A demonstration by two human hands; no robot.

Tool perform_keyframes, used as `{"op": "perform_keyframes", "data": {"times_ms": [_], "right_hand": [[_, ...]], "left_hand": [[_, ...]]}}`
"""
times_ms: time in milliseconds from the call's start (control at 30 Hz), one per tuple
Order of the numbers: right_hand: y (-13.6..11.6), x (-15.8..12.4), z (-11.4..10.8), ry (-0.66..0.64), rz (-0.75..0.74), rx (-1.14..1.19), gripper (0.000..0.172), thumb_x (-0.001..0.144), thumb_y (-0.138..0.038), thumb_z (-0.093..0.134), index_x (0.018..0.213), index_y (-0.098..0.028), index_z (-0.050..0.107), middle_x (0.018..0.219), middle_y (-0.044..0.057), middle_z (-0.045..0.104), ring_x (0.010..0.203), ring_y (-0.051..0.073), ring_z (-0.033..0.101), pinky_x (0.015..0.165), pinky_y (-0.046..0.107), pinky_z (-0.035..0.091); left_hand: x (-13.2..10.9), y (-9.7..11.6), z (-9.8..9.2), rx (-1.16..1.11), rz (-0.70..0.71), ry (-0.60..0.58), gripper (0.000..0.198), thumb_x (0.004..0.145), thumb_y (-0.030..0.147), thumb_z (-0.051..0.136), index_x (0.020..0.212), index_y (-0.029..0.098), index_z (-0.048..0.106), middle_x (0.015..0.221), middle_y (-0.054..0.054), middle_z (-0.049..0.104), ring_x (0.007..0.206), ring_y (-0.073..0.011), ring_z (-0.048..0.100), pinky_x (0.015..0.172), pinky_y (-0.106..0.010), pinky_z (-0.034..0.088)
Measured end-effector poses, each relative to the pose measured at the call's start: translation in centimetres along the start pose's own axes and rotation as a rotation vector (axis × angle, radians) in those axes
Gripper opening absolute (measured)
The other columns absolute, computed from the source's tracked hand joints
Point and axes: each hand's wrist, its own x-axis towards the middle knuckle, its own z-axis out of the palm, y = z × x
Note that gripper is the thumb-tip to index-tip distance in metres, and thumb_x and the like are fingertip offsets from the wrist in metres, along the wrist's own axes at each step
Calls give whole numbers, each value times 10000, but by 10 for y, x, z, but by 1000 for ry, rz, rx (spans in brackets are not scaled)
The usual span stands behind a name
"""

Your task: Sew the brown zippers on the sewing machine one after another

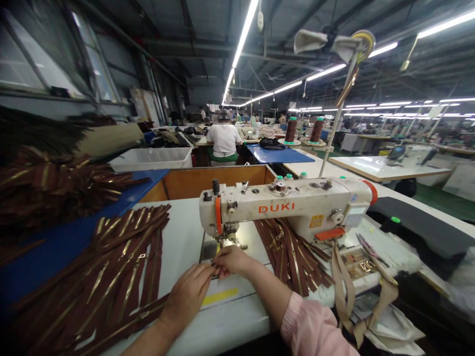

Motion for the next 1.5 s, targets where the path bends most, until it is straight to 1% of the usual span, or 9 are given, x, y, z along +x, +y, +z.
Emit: {"op": "perform_keyframes", "data": {"times_ms": [100,200,300,400,500,667,1000,1267,1500], "right_hand": [[-4,-2,-1,23,-13,-76,148,839,-110,482,727,-155,568,493,-50,556,377,71,504,427,176,388],[-1,-9,-9,121,-90,-159,147,829,-94,494,767,-171,603,545,-45,564,461,84,524,513,201,415],[7,-21,-21,242,-337,-388,215,747,-17,534,808,-185,654,732,-8,638,698,122,579,689,233,436],[16,-30,-27,265,-586,-642,304,671,39,537,807,-188,686,839,12,668,846,158,578,799,265,424],[24,-29,-25,292,-654,-710,278,690,7,581,833,-198,702,823,13,673,852,165,576,821,278,416],[31,-18,-23,330,-693,-703,151,735,-57,648,781,-187,708,782,19,661,808,157,580,769,259,416],[30,-18,-28,271,-724,-672,118,795,-80,632,754,-172,694,763,18,650,785,143,559,762,237,398],[30,-18,-19,420,-650,-725,139,753,-63,596,658,-161,622,703,0,569,732,140,515,693,233,364],[29,-19,-16,443,-650,-774,124,725,-54,579,666,-161,599,712,4,543,742,149,497,699,242,356]], "left_hand": [[-1,-2,2,-17,-27,-9,268,895,81,360,829,182,600,782,-46,638,721,-194,607,662,-337,527],[0,-2,1,-31,-77,-113,272,876,60,382,820,185,618,786,-41,637,745,-195,602,674,-332,519],[2,-1,-1,-63,-120,-179,248,879,84,415,815,187,632,796,-40,638,771,-198,596,681,-327,514],[4,-1,-1,-100,-151,-174,230,889,121,440,800,188,641,798,-40,640,782,-198,595,697,-329,516],[4,-3,2,-133,-154,-134,221,886,124,458,790,186,646,804,-41,646,784,-193,598,709,-324,518],[4,-6,3,-171,-153,-89,218,886,128,463,786,183,648,795,-39,646,773,-185,596,694,-307,515],[6,-3,-1,-257,-178,-101,230,890,160,442,788,189,646,788,-40,634,778,-185,591,711,-321,515],[4,-7,0,-288,-165,-57,202,896,194,445,921,191,645,818,-43,649,794,-186,606,722,-322,523],[3,-5,-2,-173,-93,-172,283,871,95,438,1013,200,660,833,-39,630,816,-193,594,731,-324,526]]}}
